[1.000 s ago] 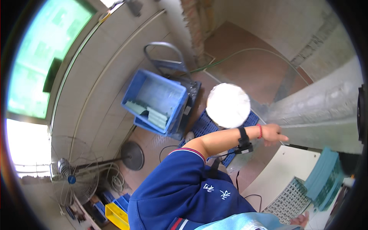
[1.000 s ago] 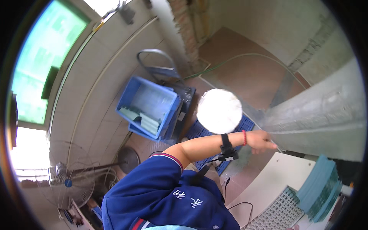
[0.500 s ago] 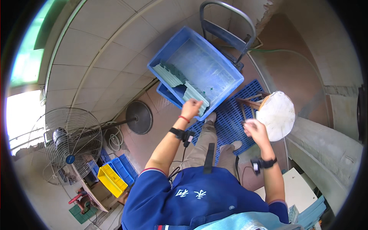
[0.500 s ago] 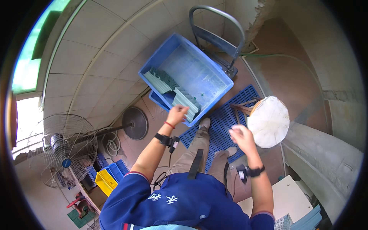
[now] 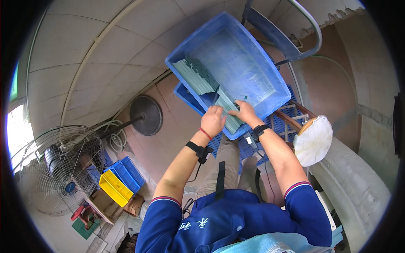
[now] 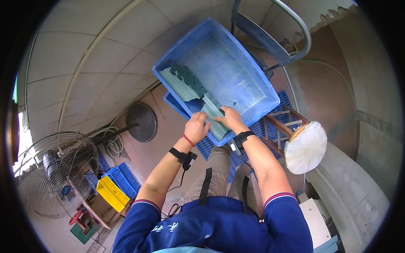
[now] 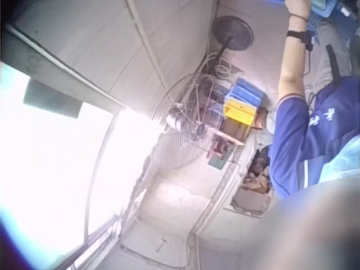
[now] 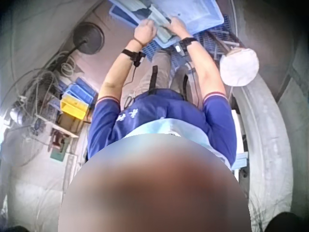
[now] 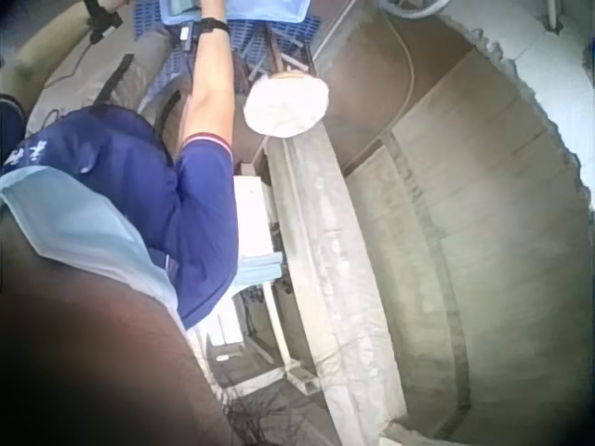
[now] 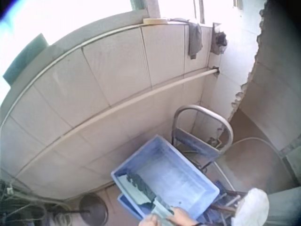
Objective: The recorder takes green perforated circuit boards from a storage bin and places them onto a specialized processing rack.
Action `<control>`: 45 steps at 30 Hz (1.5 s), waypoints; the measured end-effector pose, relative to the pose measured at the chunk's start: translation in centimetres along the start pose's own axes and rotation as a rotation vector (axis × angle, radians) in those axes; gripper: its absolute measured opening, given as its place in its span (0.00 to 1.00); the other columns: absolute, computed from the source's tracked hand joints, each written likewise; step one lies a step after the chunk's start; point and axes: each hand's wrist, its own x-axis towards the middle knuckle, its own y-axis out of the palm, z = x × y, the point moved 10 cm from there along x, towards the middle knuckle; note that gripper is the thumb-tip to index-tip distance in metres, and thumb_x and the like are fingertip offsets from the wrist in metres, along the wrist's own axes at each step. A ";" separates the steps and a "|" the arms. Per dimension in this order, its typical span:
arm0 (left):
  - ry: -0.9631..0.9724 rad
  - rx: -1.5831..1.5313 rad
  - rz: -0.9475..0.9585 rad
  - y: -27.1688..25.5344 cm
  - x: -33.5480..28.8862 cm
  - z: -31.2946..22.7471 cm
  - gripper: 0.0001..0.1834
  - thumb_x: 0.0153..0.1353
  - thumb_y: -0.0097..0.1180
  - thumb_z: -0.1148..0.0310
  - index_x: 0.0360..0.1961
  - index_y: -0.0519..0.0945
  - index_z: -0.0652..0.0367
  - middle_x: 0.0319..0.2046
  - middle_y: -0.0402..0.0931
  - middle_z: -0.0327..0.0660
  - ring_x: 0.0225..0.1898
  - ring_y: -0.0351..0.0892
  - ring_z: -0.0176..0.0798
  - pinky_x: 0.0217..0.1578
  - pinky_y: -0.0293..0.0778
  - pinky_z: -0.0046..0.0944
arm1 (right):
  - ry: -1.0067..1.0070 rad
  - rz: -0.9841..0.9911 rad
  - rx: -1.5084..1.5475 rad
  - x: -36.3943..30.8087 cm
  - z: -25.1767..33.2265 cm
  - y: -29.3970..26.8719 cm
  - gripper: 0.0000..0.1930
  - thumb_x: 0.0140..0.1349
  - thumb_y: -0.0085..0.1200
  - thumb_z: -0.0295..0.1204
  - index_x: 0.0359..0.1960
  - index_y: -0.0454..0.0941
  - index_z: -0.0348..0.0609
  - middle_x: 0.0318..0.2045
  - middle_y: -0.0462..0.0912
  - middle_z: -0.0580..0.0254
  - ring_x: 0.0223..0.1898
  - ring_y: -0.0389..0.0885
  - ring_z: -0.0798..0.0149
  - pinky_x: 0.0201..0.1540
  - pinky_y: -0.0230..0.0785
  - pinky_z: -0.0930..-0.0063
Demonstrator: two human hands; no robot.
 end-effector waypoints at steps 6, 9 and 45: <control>0.149 0.073 -0.001 0.7 1.0 -0.4 0.20 0.45 0.59 0.72 0.42 0.71 0.64 0.48 0.68 0.51 0.51 0.67 0.54 0.50 0.66 0.46 | -0.017 -0.052 0.054 0.1 -0.6 -1.0 0.30 0.44 0.61 0.50 0.44 0.77 0.40 0.37 0.79 0.46 0.38 0.78 0.49 0.42 0.69 0.64; 0.143 0.087 -0.111 -1.7 2.6 -0.9 0.22 0.45 0.59 0.73 0.44 0.71 0.65 0.49 0.67 0.52 0.52 0.66 0.55 0.53 0.64 0.48 | -0.101 -0.120 -0.021 -0.4 -0.5 -1.1 0.28 0.48 0.58 0.49 0.43 0.77 0.39 0.35 0.80 0.46 0.37 0.78 0.48 0.41 0.70 0.63; 0.683 0.481 0.502 5.5 2.7 -2.7 0.34 0.45 0.60 0.58 0.53 0.68 0.63 0.51 0.66 0.47 0.56 0.62 0.48 0.59 0.56 0.50 | -0.077 -0.272 -0.122 -1.9 -1.5 -1.8 0.20 0.58 0.48 0.42 0.39 0.75 0.35 0.30 0.80 0.49 0.34 0.79 0.50 0.37 0.71 0.61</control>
